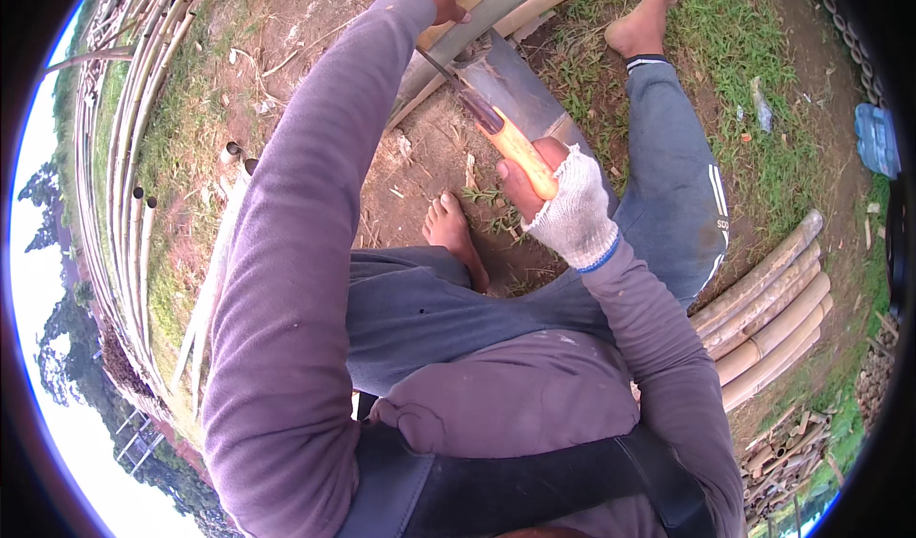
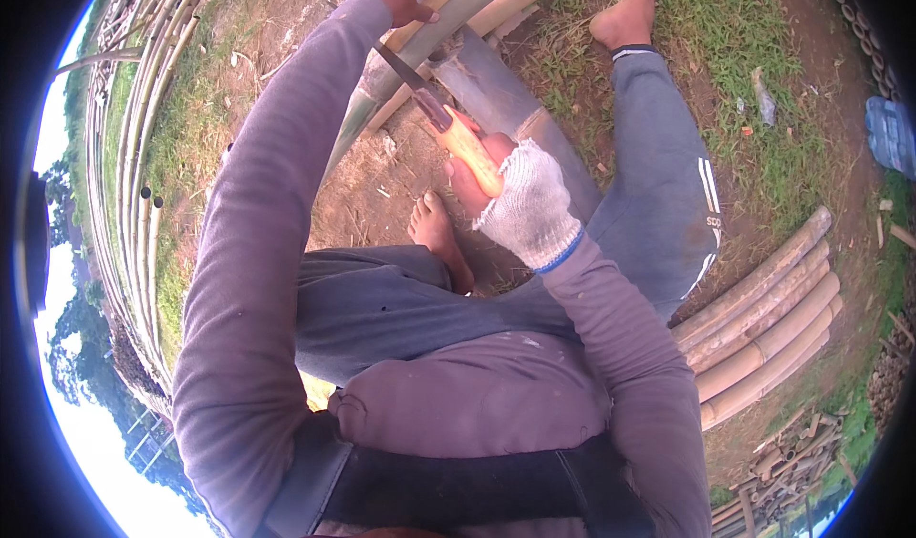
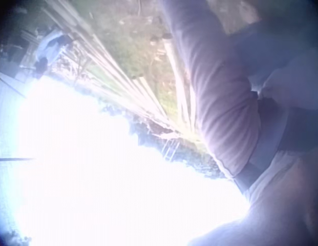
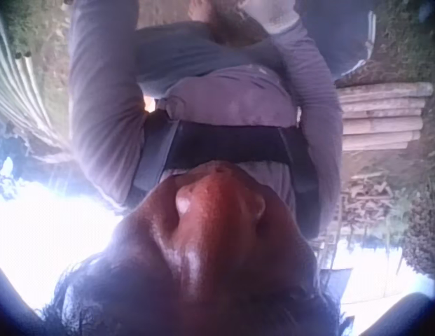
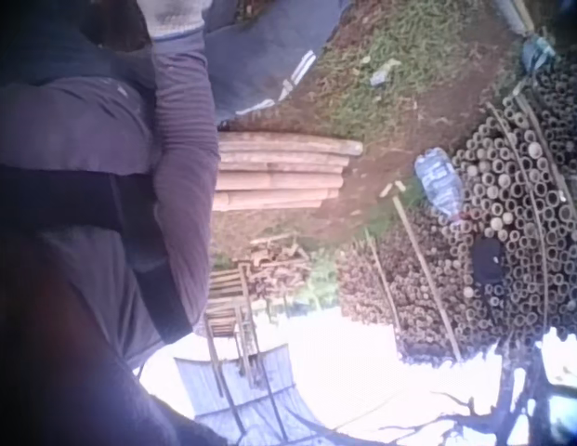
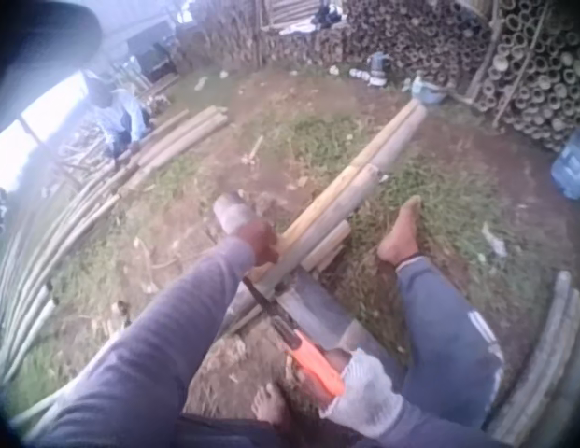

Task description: The person sits on the ground and uses a hand saw to cut long bamboo poles into shorter sections. The person holds the bamboo with one hand and saws with the other, then stacks the cut pieces nearby.

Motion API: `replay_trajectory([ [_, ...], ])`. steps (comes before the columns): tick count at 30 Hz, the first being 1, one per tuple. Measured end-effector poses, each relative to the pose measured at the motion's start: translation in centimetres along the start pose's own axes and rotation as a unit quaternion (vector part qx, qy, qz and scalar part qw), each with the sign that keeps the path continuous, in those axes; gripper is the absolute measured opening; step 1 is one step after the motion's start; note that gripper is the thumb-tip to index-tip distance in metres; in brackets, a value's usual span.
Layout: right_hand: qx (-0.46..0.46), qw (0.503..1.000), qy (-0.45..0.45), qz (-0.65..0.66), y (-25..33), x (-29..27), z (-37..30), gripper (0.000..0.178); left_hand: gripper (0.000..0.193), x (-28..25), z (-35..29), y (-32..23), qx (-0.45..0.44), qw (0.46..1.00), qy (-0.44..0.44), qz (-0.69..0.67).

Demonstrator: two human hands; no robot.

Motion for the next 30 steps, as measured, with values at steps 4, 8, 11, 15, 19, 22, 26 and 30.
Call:
replay_trajectory([
  [4,0.030,0.999,0.021,0.026,0.3,-4.4,-3.9,0.018,0.049,-0.6,-0.2,-0.7,-0.019,0.997,0.049,0.062],
  [8,0.023,1.000,0.018,0.010,-0.4,-2.1,-1.9,0.020,0.050,-6.2,-1.7,-5.7,-0.062,0.994,0.085,0.018],
  [11,0.026,1.000,0.008,0.012,-1.4,0.3,-0.2,0.024,0.058,-8.9,-3.4,-7.1,-0.119,0.989,-0.004,-0.085],
  [15,0.060,0.995,-0.018,0.076,-2.6,0.8,-0.8,0.025,0.052,-10.5,-3.5,-12.6,-0.093,0.952,-0.131,-0.263],
  [19,0.029,0.999,-0.022,0.008,-2.4,1.1,-0.6,0.026,0.045,-10.3,-3.0,-21.7,-0.069,0.948,-0.150,-0.274],
  [22,0.019,0.998,-0.050,0.022,-7.6,3.4,-4.1,0.022,0.051,-11.9,-1.4,-28.7,-0.027,0.933,-0.101,-0.344],
  [26,-0.041,0.999,-0.005,0.013,-4.0,1.6,-2.1,0.020,0.063,-13.7,-3.1,-31.5,0.088,0.919,-0.219,-0.317],
  [30,-0.006,0.999,-0.009,0.036,-3.1,1.2,-0.7,0.023,0.058,-16.8,-10.9,-24.2,0.221,0.909,-0.238,-0.261],
])
Point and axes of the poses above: each hand's wrist, its own z-axis towards the middle knuckle, its own x-axis out of the palm, y = z × x, the point moved 2 cm from there along z, towards the middle knuckle, and after that the axes turned 8 degrees about -y, right-handed, at the moved point
